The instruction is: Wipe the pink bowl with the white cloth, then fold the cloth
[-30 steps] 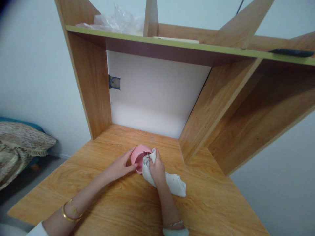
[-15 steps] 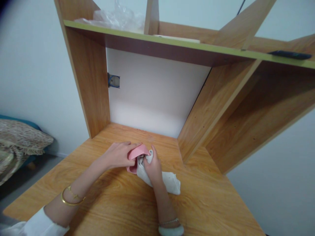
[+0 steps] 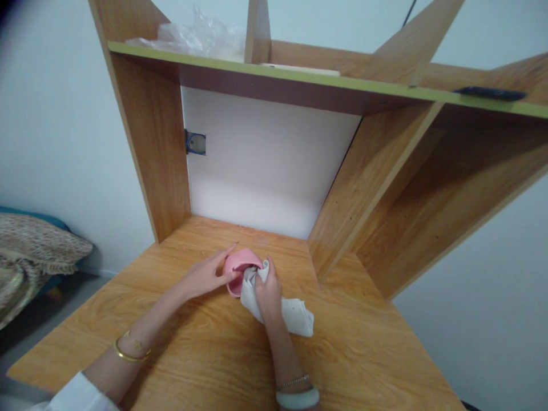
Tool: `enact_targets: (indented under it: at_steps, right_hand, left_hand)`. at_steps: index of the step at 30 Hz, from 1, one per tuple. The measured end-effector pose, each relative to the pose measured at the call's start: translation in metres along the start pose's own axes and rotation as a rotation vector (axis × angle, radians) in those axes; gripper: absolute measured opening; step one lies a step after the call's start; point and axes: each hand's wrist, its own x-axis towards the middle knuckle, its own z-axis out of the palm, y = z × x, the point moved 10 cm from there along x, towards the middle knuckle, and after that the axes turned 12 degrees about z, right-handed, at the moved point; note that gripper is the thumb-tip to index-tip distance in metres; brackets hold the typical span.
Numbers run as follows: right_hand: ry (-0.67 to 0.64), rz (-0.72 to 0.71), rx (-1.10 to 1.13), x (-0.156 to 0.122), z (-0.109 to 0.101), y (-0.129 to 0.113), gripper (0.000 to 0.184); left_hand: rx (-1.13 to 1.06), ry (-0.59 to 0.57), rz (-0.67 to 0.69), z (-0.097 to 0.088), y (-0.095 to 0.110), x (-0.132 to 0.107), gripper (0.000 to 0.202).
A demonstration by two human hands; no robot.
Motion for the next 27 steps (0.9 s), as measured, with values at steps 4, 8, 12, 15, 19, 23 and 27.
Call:
enact_targets:
  at_steps: [4,8,12,15,19,23,27]
  right_hand:
    - [0.057,0.078,0.074,0.004,-0.008,0.007,0.052]
    - [0.074,0.054,-0.019,0.002,-0.010,0.000,0.057]
    - [-0.001,0.014,-0.289,-0.001,0.000,-0.008,0.059]
    - [-0.076,-0.029,-0.427,-0.006,0.011,-0.012,0.061]
    - [-0.104,-0.068,-0.322,-0.008,0.016,-0.015,0.060]
    - [-0.043,-0.065,-0.133,-0.006,0.008,-0.010,0.057]
    - [-0.007,-0.001,-0.060,-0.003,0.005,0.000,0.053]
  left_hand:
    - [-0.282,0.064,-0.007,0.021,-0.010,0.000,0.078]
    - [-0.314,0.100,-0.020,0.019,-0.017,0.005,0.072]
    - [-0.182,-0.030,-0.007,0.009,-0.014,0.010,0.069]
    - [-0.093,-0.160,0.029,0.006,-0.006,0.013,0.064]
    - [-0.009,-0.196,0.008,0.001,-0.008,0.017,0.061]
    - [-0.098,-0.096,-0.037,0.001,-0.018,0.013,0.069]
    - [-0.307,-0.031,-0.060,0.015,-0.023,0.002,0.083]
